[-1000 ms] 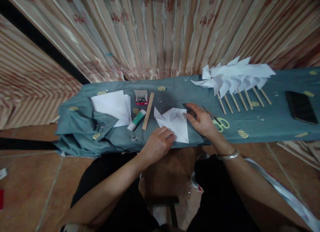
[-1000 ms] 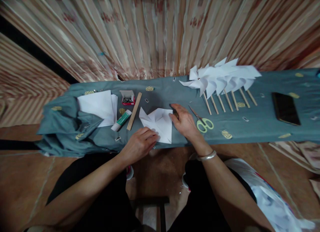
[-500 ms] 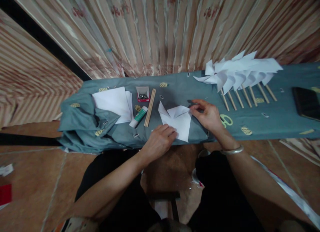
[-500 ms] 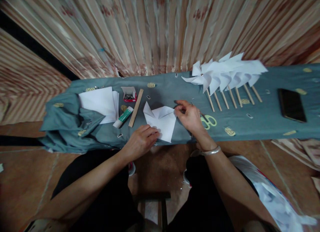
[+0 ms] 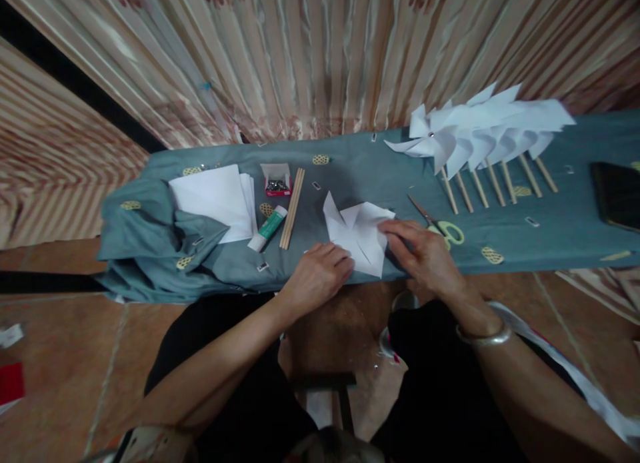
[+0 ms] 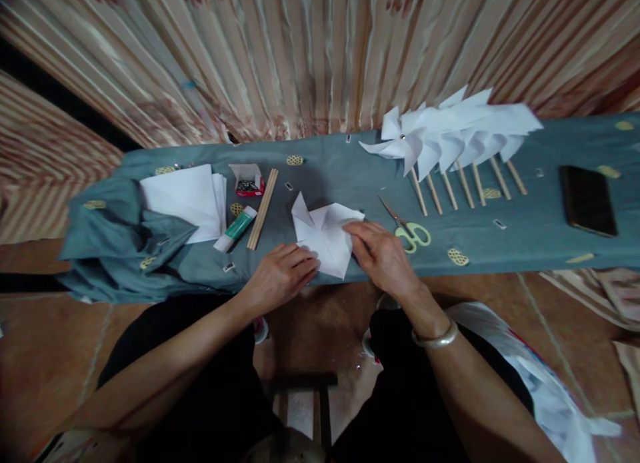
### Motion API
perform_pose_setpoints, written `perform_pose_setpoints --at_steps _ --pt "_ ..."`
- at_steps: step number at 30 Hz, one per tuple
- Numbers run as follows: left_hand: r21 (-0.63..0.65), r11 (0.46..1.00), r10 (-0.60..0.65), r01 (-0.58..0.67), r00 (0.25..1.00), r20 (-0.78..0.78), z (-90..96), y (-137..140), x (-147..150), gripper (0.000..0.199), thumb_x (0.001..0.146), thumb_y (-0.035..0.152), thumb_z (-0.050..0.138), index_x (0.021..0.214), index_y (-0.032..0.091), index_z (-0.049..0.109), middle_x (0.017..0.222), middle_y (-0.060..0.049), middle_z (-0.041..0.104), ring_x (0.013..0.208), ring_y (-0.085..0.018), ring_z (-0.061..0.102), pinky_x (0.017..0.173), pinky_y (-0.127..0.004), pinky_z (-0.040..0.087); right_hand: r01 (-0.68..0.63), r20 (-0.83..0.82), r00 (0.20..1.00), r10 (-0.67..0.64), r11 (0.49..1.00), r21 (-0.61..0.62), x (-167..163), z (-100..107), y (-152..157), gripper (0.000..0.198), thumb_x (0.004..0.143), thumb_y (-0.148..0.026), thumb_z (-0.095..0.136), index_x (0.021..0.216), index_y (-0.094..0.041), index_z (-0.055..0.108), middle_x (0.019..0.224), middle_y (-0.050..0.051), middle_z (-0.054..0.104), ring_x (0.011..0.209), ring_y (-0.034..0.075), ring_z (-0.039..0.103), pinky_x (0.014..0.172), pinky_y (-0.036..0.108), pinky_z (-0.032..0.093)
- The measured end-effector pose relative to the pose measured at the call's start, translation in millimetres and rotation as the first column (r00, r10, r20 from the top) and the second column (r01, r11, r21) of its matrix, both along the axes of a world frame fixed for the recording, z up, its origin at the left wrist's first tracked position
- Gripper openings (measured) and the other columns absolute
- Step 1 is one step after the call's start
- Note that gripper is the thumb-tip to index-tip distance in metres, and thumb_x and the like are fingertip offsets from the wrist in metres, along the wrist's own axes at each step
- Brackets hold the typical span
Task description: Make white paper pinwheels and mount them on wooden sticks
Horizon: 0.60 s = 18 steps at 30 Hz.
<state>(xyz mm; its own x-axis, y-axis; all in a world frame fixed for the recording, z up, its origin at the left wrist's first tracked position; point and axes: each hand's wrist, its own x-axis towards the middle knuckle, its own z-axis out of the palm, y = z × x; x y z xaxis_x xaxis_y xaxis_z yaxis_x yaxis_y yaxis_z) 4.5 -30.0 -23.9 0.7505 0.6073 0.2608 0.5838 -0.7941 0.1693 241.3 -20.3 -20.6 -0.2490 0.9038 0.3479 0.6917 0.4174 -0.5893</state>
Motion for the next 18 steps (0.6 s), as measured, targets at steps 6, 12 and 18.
perform_pose_setpoints --at_steps 6,12,18 --pt "-0.053 0.998 0.024 -0.019 0.996 0.092 -2.8 2.7 -2.4 0.023 0.098 0.022 0.046 0.093 0.014 0.067 0.093 -0.007 0.069 0.085 -0.019 0.061 0.075 -0.032 0.049 -0.118 0.054 0.991 0.122 0.991 -0.070 4.9 -10.7 -14.6 0.029 0.091 -0.015 0.046 0.103 -0.020 0.072 0.116 0.009 0.072 0.110 0.025 0.066 0.097 0.046 0.053" --pt "-0.227 0.972 0.114 -0.058 0.963 0.243 -8.0 8.4 -4.9 0.021 0.096 0.023 0.050 0.097 0.014 0.069 0.098 -0.007 0.072 0.090 -0.018 0.066 0.082 -0.030 0.053 -0.077 0.001 0.997 0.078 0.990 -0.115 -1.6 -5.8 -18.9 0.025 0.090 -0.016 0.052 0.103 -0.022 0.073 0.118 0.010 0.070 0.112 0.025 0.064 0.100 0.047 0.051" --pt "-0.344 0.935 0.177 -0.084 0.952 0.251 -3.0 13.2 -1.3 0.019 0.094 0.022 0.052 0.094 0.015 0.070 0.095 -0.007 0.072 0.089 -0.019 0.068 0.083 -0.032 0.054 0.024 -0.235 0.969 -0.079 0.973 -0.230 -19.5 -10.3 -14.6 0.011 0.085 -0.029 0.067 0.092 -0.024 0.074 0.117 0.009 0.071 0.113 0.026 0.064 0.102 0.046 0.049"
